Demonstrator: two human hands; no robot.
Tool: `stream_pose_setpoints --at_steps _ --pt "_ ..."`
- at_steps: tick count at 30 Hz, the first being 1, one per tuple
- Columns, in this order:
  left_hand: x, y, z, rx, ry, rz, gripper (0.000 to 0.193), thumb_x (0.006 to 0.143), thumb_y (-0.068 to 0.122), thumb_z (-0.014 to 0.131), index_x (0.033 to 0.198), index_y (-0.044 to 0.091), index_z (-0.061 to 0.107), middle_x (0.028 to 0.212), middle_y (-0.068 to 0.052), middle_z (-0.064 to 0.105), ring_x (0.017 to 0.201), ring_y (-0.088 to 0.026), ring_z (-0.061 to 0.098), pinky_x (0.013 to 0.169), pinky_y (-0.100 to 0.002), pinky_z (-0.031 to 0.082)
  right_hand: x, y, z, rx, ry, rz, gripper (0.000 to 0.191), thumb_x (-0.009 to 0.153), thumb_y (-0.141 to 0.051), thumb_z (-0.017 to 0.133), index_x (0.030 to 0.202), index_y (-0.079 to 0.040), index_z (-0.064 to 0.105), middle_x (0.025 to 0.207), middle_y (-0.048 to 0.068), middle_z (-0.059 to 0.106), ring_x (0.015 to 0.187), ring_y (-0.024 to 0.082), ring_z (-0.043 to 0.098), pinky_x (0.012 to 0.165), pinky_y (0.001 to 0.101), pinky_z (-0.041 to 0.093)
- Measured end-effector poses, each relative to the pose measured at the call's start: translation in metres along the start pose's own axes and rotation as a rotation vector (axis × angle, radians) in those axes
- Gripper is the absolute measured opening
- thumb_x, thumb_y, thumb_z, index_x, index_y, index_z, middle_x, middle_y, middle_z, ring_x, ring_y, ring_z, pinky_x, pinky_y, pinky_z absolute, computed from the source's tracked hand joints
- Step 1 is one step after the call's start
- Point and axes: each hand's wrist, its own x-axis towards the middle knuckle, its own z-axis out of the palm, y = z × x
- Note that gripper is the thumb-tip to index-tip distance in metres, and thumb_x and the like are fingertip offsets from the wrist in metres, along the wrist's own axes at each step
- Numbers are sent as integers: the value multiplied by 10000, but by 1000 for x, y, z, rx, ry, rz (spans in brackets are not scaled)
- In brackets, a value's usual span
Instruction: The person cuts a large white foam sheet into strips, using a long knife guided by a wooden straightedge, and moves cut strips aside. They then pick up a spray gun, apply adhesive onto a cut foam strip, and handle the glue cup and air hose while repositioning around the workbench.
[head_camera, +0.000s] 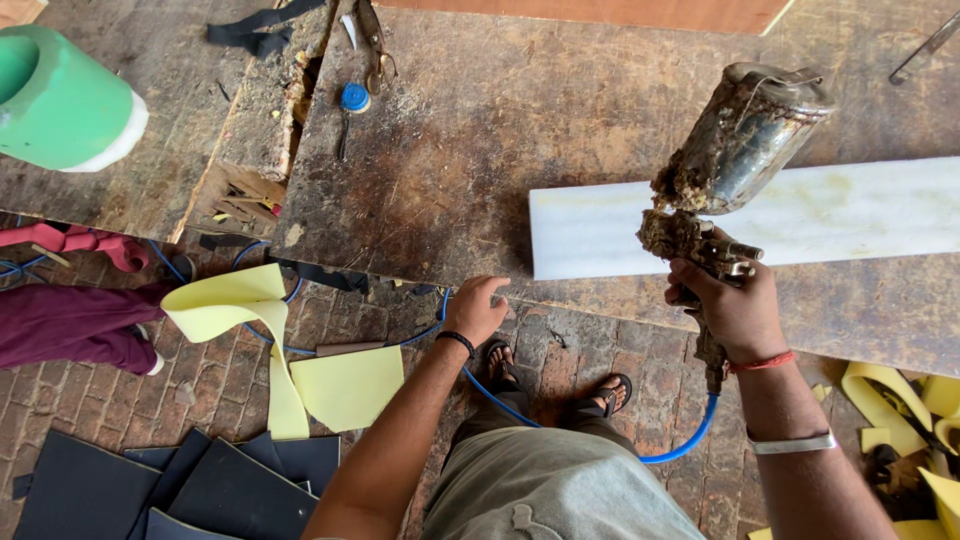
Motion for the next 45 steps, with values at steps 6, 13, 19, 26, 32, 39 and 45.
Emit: stream_pose_setpoints --at_steps 6,13,19,26,32,39,45 --pt "1 -19 -2 -42 10 32 341 931 136 682 1271 127 680 1337 -99 673 1294 -274 588 1103 -433 476 -37 16 4 -83 -43 131 169 937 -49 709 1076 41 673 870 121 721 739 210 731 643 337 606" --pt "8 -15 2 -43 -4 76 330 929 143 692 1257 109 681 1302 -130 678 1253 -301 614 1049 -435 521 -84 37 -19 -127 169 148 141 935 -24 701 1059 44 699 893 95 738 732 186 717 646 320 593" --pt "22 0 13 -106 17 78 369 922 152 687 1290 120 670 1275 -113 707 1190 -285 664 998 -423 552 -110 46 -58 -3 354 50 154 974 -37 697 1108 37 675 908 103 715 731 173 710 653 299 593" --pt "34 17 19 -117 67 89 374 896 160 708 1268 125 690 1240 -91 729 1169 -262 679 983 -415 553 -117 42 -89 -144 487 36 204 969 -42 715 1158 30 687 948 109 745 738 166 716 646 295 578" --pt "33 20 25 -117 9 4 366 909 155 693 1275 139 681 1269 -72 714 1175 -247 671 977 -412 555 -120 41 -100 -96 465 -30 205 965 -52 716 1163 1 697 930 84 732 734 163 699 651 289 581" --pt "42 8 27 -115 118 -26 337 921 136 683 1258 131 682 1181 -73 743 1101 -233 700 893 -404 597 -101 52 -55 52 142 143 165 920 -64 746 1004 68 694 830 139 733 703 207 736 619 322 603" --pt "43 2 18 -165 137 -74 264 943 122 652 1201 139 701 1080 -41 769 986 -190 749 827 -357 624 -87 30 -56 41 271 34 271 934 -83 721 1175 19 650 894 94 731 729 179 731 649 304 604"
